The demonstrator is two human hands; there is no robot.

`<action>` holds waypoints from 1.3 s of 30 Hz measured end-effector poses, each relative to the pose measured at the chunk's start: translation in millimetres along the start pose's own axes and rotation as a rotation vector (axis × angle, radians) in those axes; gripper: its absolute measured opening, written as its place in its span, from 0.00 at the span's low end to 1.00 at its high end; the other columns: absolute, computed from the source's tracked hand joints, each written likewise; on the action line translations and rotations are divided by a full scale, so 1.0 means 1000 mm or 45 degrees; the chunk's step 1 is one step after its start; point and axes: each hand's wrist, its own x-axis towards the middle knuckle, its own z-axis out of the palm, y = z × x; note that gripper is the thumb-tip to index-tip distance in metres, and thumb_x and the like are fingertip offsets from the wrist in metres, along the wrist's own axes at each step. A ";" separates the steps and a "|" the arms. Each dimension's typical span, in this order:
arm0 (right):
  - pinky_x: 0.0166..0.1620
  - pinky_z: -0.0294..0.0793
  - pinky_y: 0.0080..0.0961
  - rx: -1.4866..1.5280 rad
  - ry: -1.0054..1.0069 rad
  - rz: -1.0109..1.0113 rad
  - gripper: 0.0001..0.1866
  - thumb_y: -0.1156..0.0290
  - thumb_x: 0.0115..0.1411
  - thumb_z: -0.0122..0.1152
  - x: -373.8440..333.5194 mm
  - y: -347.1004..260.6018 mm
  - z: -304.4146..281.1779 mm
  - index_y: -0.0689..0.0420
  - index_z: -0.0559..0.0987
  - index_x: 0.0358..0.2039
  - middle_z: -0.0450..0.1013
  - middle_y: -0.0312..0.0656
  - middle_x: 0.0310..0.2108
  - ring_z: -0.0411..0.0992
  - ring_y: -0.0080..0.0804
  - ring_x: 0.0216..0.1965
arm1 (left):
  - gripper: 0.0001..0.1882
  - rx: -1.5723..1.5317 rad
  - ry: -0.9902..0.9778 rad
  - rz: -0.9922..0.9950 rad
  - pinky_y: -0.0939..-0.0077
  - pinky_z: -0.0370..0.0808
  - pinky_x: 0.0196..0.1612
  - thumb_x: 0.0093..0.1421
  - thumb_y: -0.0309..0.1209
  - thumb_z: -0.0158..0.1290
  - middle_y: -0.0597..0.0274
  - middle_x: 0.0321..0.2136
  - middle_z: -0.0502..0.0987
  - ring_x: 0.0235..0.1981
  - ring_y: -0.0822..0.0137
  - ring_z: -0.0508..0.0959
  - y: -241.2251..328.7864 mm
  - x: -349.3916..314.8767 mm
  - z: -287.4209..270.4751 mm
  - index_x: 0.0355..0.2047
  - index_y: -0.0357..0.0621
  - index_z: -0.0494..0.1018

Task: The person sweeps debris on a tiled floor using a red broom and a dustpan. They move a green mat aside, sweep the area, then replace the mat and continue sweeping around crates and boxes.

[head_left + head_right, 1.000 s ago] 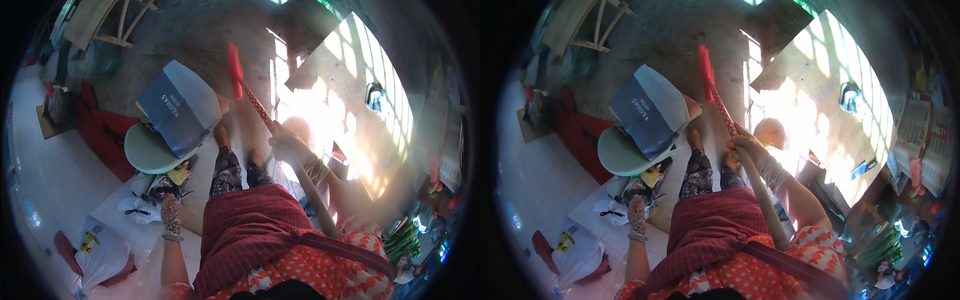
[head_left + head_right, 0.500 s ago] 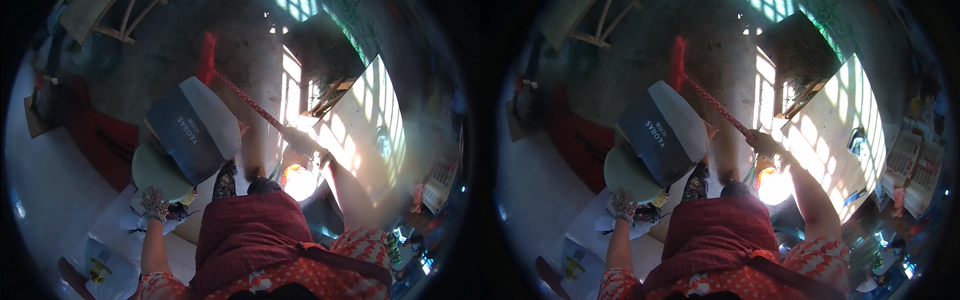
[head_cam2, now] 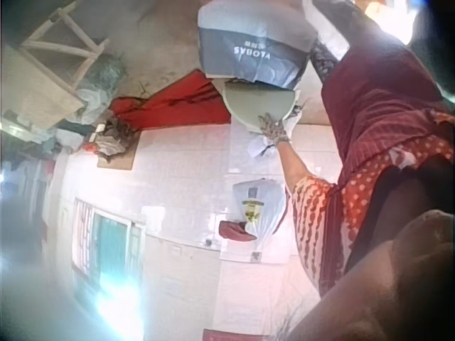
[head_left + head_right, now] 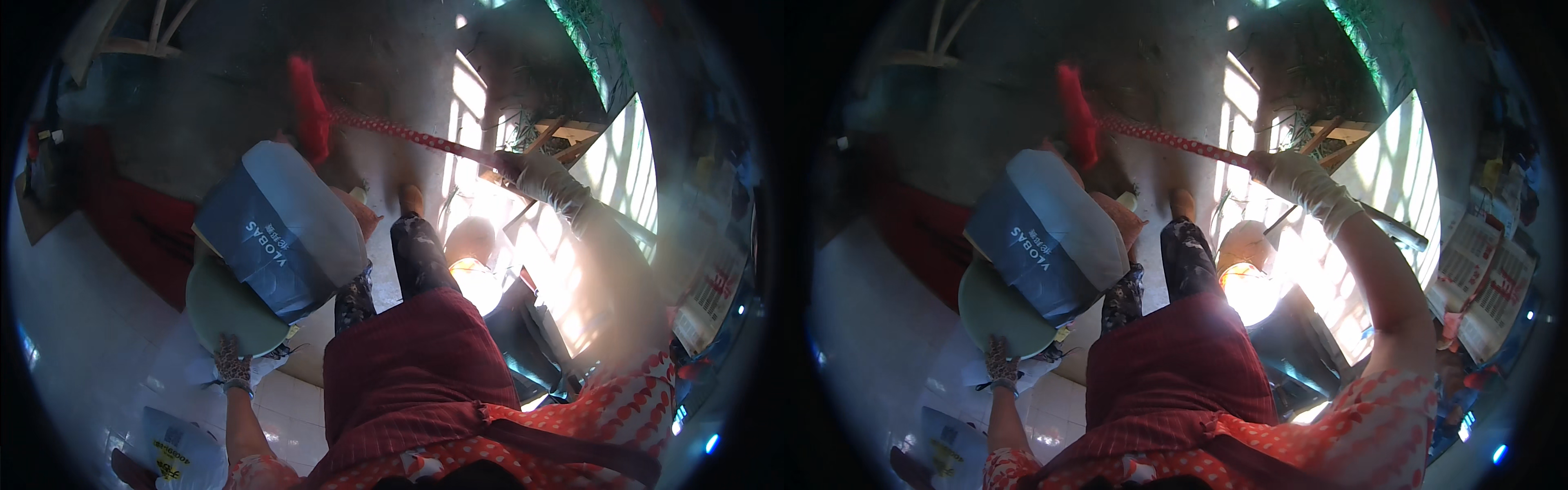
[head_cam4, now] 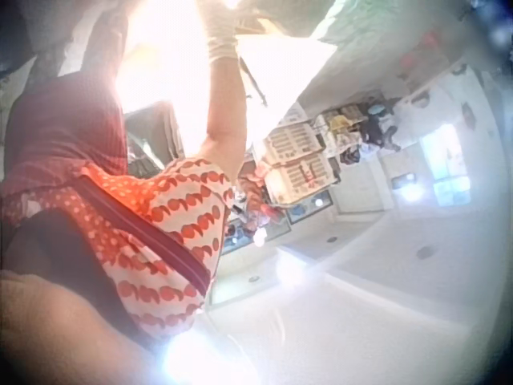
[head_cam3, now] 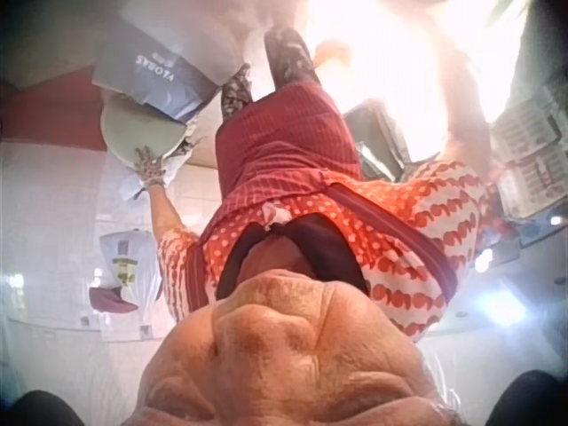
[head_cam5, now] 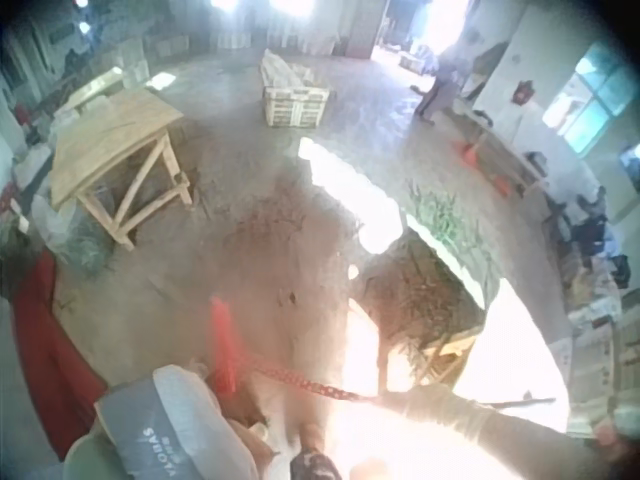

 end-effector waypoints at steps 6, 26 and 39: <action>0.38 0.71 0.36 -0.188 -0.112 -0.058 0.15 0.56 0.61 0.40 0.072 0.026 0.030 0.47 0.74 0.39 0.74 0.42 0.29 0.73 0.40 0.33 | 0.38 0.209 0.047 -0.034 0.60 0.61 0.55 0.42 0.43 0.58 0.66 0.62 0.48 0.57 0.52 0.57 -0.006 0.003 0.015 0.56 0.59 0.60; 0.33 0.71 0.40 -0.028 0.348 -0.052 0.16 0.54 0.61 0.42 0.113 0.022 0.026 0.43 0.72 0.45 0.74 0.47 0.29 0.73 0.47 0.32 | 0.39 -0.144 0.055 -0.139 0.62 0.58 0.57 0.42 0.31 0.61 0.63 0.61 0.49 0.59 0.54 0.55 0.026 -0.007 -0.029 0.56 0.54 0.59; 0.16 0.67 0.30 -0.469 0.712 -0.152 0.17 0.58 0.59 0.49 0.010 0.112 -0.027 0.36 0.69 0.50 0.72 0.43 0.19 0.71 0.42 0.17 | 0.38 -0.151 0.149 -0.067 0.58 0.56 0.58 0.39 0.25 0.61 0.55 0.60 0.53 0.57 0.47 0.57 0.022 -0.010 -0.013 0.53 0.50 0.62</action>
